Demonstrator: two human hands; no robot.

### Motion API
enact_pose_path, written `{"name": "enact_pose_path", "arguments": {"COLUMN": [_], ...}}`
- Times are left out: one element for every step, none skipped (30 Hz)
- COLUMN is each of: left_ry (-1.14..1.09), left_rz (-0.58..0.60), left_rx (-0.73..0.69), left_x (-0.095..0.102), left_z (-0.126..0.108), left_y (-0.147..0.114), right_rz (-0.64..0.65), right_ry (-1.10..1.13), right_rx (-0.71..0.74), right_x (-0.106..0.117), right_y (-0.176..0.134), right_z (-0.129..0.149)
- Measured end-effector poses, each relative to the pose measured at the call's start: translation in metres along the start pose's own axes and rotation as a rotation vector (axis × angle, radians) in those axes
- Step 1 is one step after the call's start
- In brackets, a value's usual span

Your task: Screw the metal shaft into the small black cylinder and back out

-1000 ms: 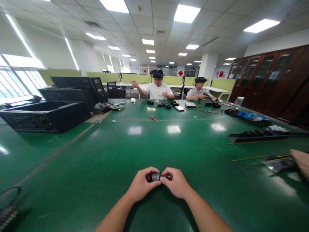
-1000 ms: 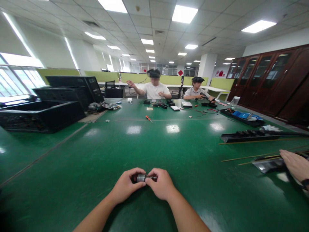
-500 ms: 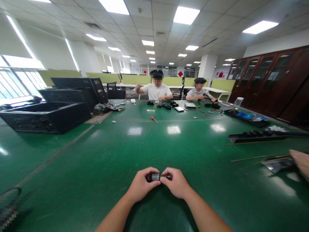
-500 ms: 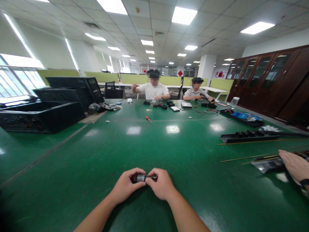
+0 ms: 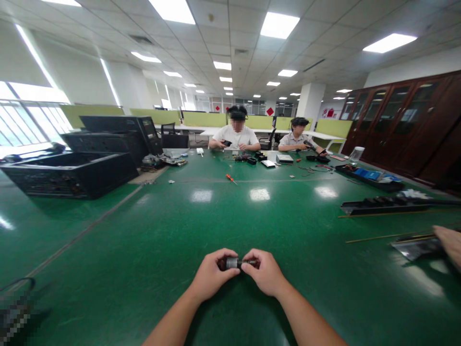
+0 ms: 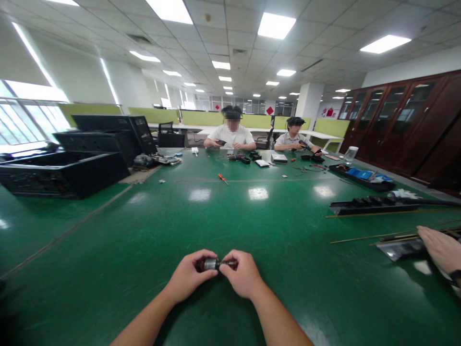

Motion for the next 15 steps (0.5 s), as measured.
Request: {"name": "enact_pose_path", "arguments": {"left_ry": [-0.003, -0.007, -0.013, -0.019, -0.027, -0.036, -0.045, -0.051, -0.055, -0.059, -0.063, -0.069, -0.075, -0.082, -0.089], "left_rz": [-0.002, -0.003, -0.004, -0.006, -0.008, -0.009, -0.01, -0.009, -0.01, -0.011, -0.013, -0.015, -0.018, -0.02, -0.021], "left_rx": [0.003, 0.006, 0.008, 0.009, 0.01, 0.011, 0.011, 0.011, 0.01, 0.01, 0.009, 0.01, 0.013, 0.018, 0.024], "left_x": [0.0, 0.0, 0.0, 0.0, 0.0, 0.0, -0.0001, -0.0002, -0.0002, -0.0002, -0.0002, -0.0001, 0.0001, 0.0002, 0.0003], "left_z": [-0.0001, -0.0002, -0.0003, -0.0002, 0.0, 0.0003, 0.0007, 0.001, 0.0014, 0.0017, 0.002, 0.0023, 0.0027, 0.0031, 0.0034], "left_y": [-0.0001, -0.0002, -0.0003, -0.0003, -0.0003, -0.0003, -0.0002, -0.0001, 0.0, 0.0002, 0.0003, 0.0005, 0.0006, 0.0007, 0.0008], "right_rz": [0.0, -0.002, -0.005, -0.01, -0.014, -0.02, -0.024, -0.028, -0.031, -0.033, -0.034, -0.034, -0.035, -0.038, -0.04], "right_ry": [0.002, 0.003, 0.004, 0.003, 0.003, 0.003, 0.004, 0.007, 0.011, 0.017, 0.023, 0.03, 0.036, 0.042, 0.049], "right_rx": [0.0, 0.0, 0.001, 0.0, -0.001, -0.003, -0.005, -0.009, -0.01, -0.01, -0.009, -0.007, -0.005, -0.004, -0.004], "right_x": [0.0003, 0.0007, 0.0011, 0.0016, 0.0021, 0.0026, 0.003, 0.0033, 0.0036, 0.0039, 0.0043, 0.0047, 0.0052, 0.0059, 0.0066], "right_y": [-0.0001, -0.0003, -0.0004, -0.0006, -0.0007, -0.0008, -0.0009, -0.0009, -0.0009, -0.0009, -0.0009, -0.0009, -0.0009, -0.001, -0.001], "right_z": [0.0004, 0.0008, 0.0012, 0.0014, 0.0014, 0.0013, 0.0011, 0.0008, 0.0006, 0.0005, 0.0006, 0.0009, 0.0013, 0.0017, 0.0021]}}
Point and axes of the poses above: each hand's wrist, its own y-axis towards the middle knuckle, its own x-axis out of the back of the hand, z = x × y, the point moved 4 cm from there along y, towards the middle knuckle, and after that the axes turned 2 degrees about -y, right-handed, at the moved point
